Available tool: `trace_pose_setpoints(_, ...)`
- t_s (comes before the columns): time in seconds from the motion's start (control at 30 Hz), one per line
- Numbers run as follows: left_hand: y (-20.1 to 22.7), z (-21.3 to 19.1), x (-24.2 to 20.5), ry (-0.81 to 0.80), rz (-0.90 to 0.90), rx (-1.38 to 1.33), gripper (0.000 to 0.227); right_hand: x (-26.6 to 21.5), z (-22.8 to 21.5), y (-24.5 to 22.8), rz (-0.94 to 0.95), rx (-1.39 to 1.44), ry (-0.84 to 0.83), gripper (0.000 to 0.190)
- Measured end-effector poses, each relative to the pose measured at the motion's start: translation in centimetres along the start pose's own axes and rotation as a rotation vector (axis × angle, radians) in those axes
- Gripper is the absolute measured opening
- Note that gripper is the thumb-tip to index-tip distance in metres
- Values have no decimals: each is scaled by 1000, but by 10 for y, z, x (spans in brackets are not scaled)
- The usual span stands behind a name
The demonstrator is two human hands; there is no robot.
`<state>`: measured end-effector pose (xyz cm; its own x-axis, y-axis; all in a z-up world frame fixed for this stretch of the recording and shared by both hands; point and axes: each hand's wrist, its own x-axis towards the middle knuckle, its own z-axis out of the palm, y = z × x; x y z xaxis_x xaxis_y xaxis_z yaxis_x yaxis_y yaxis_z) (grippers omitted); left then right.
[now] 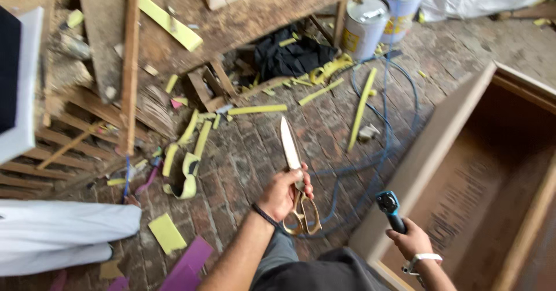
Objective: The person uses scissors to trim beige fabric along the edges of a wooden drawer frame and then uses a pneumatic nail gun to secure the fabric. The person works on multiple edges, cutting and stapling the material to the wood.
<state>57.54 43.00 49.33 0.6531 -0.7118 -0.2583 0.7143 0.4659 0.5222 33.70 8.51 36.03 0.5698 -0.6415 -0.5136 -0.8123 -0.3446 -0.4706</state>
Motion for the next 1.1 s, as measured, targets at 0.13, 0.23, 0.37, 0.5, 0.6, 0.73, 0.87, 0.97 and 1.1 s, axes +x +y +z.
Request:
trace_pose_setpoints(0.13,93,-43,28,30,-25,71,21,24,21,-112,-177,-73,173,51)
trace_pose_setpoints(0.23,140,-73,44,155,-43,92,17,31,21,-161,-194,-10,169,46)
trace_pose_setpoints(0.37,200,-95,77,227,5,190,14,59,18,-242,-230,16,201,48)
trace_pose_setpoints(0.5,242,-108,111,252,26,188,18,104,12,-314,-322,-130,165,44)
trace_pose_setpoints(0.6,274,-119,147,342,27,204,23,162,7,-383,-461,-43,108,48)
trace_pose_setpoints(0.73,319,-150,214,469,39,153,26,251,9,-498,-588,-17,72,63)
trace_pose_setpoints(0.87,364,-179,296,571,59,220,33,324,4,-613,-888,-413,189,62)
trace_pose_setpoints(0.97,395,-189,357,621,72,464,34,362,3,-702,-1007,-584,177,59)
trace_pose_setpoints(1.1,414,-208,414,827,-26,805,36,400,23,-784,-1128,-787,92,49)
